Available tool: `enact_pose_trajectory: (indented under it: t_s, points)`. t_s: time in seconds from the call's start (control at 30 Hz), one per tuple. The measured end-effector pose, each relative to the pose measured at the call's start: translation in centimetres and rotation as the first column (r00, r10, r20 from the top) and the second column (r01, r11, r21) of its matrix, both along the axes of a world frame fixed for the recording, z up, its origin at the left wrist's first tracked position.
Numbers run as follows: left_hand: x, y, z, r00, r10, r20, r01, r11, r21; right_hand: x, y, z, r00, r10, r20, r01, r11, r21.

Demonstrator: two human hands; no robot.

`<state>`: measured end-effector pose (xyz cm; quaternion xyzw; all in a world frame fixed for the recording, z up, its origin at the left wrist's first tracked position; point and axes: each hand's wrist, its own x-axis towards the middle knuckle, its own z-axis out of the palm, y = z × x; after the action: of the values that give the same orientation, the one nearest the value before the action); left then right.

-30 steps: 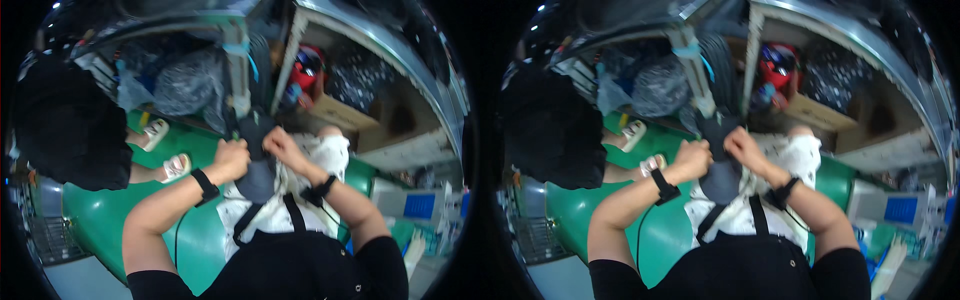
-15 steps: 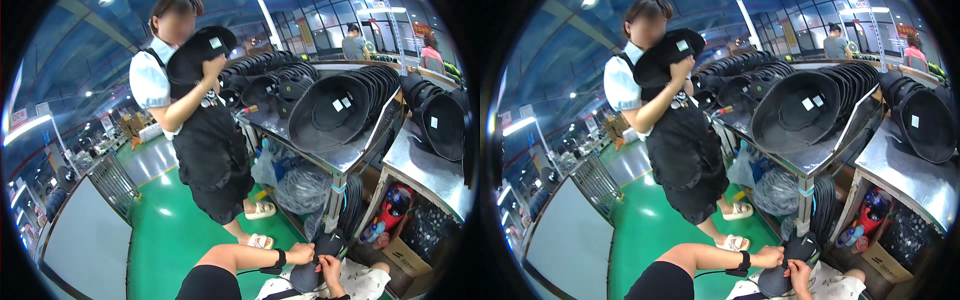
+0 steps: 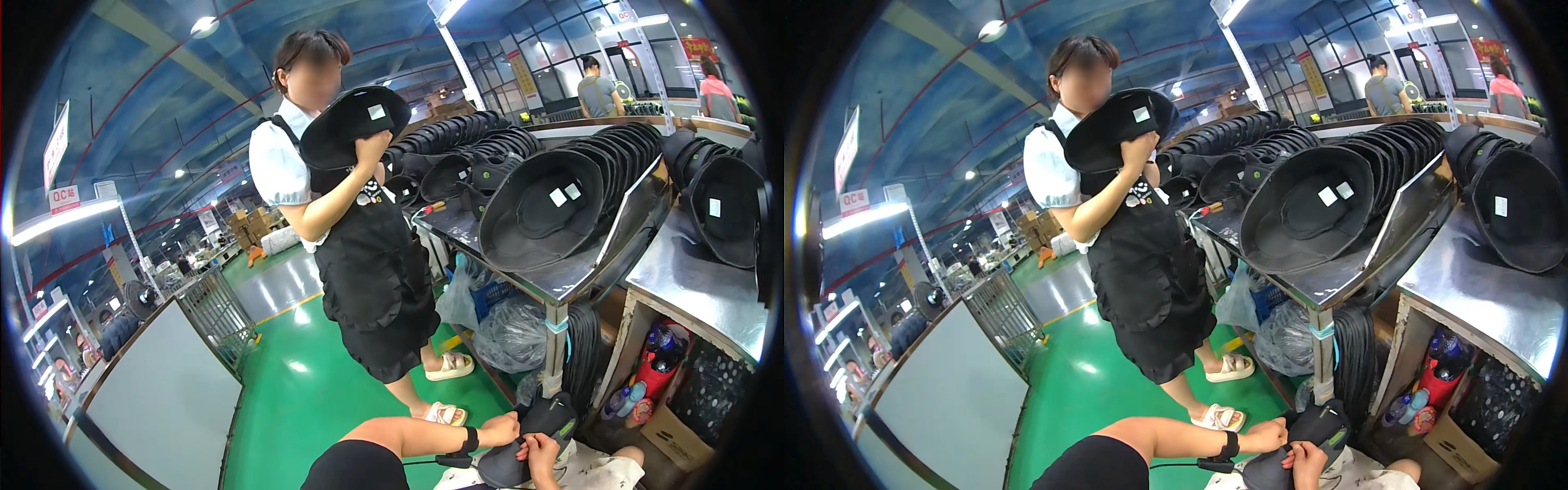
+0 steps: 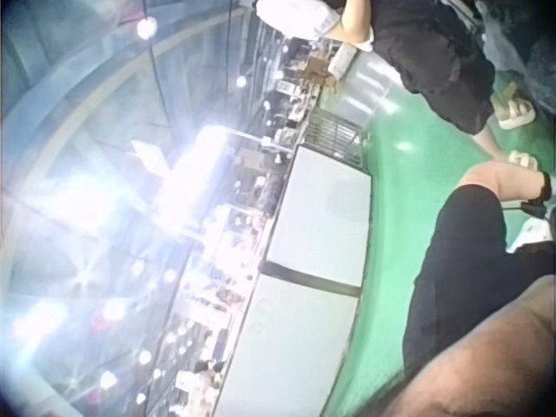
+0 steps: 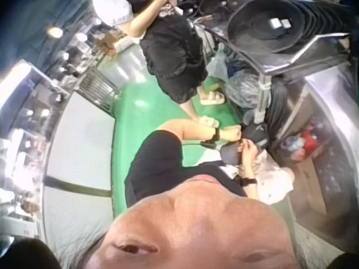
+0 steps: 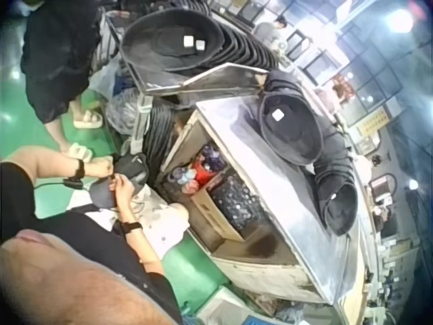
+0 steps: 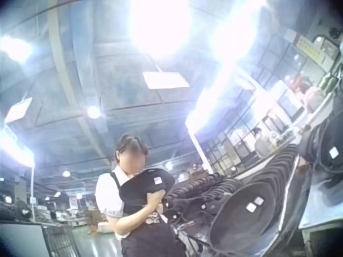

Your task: Insert and tighten laces on a grey and green shoe upper during manufacturing.

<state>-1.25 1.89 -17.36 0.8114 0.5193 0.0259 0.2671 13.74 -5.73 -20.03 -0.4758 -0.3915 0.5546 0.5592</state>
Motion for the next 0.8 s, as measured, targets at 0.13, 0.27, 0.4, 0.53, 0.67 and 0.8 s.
enact_pose_trajectory:
  t_s: [0.13, 0.27, 0.4, 0.53, 0.67, 0.8]
  points:
    - [0.2, 0.2, 3.5, 0.953, -0.225, -0.204, 0.223, 0.974, -0.033, -0.5, -0.5, 0.3, 0.998, 0.035, 0.047, -0.034, 0.999, -0.019]
    - [-0.2, 3.0, 1.6, 0.866, -0.432, -0.254, 0.393, 0.900, -0.191, -0.7, -0.9, 1.3, 0.998, 0.029, 0.057, -0.028, 1.000, -0.013]
    - [1.0, 2.7, 3.3, 0.910, -0.366, -0.196, 0.294, 0.901, -0.320, -0.3, -0.8, 0.9, 0.997, 0.046, 0.063, -0.044, 0.999, -0.026]
    - [1.0, 2.3, 1.9, 0.981, -0.110, -0.162, 0.067, 0.965, -0.252, -0.2, -0.6, 1.4, 0.999, 0.046, 0.026, -0.045, 0.999, -0.020]
    - [1.4, 1.4, 2.2, 0.984, 0.036, -0.176, -0.080, 0.965, -0.251, -0.2, -0.1, 1.1, 0.999, 0.028, 0.016, -0.027, 0.999, -0.039]
    - [1.0, 1.1, 0.3, 0.989, 0.133, -0.059, -0.138, 0.985, -0.103, 0.1, -0.1, 1.4, 1.000, 0.023, -0.006, -0.023, 0.999, -0.030]
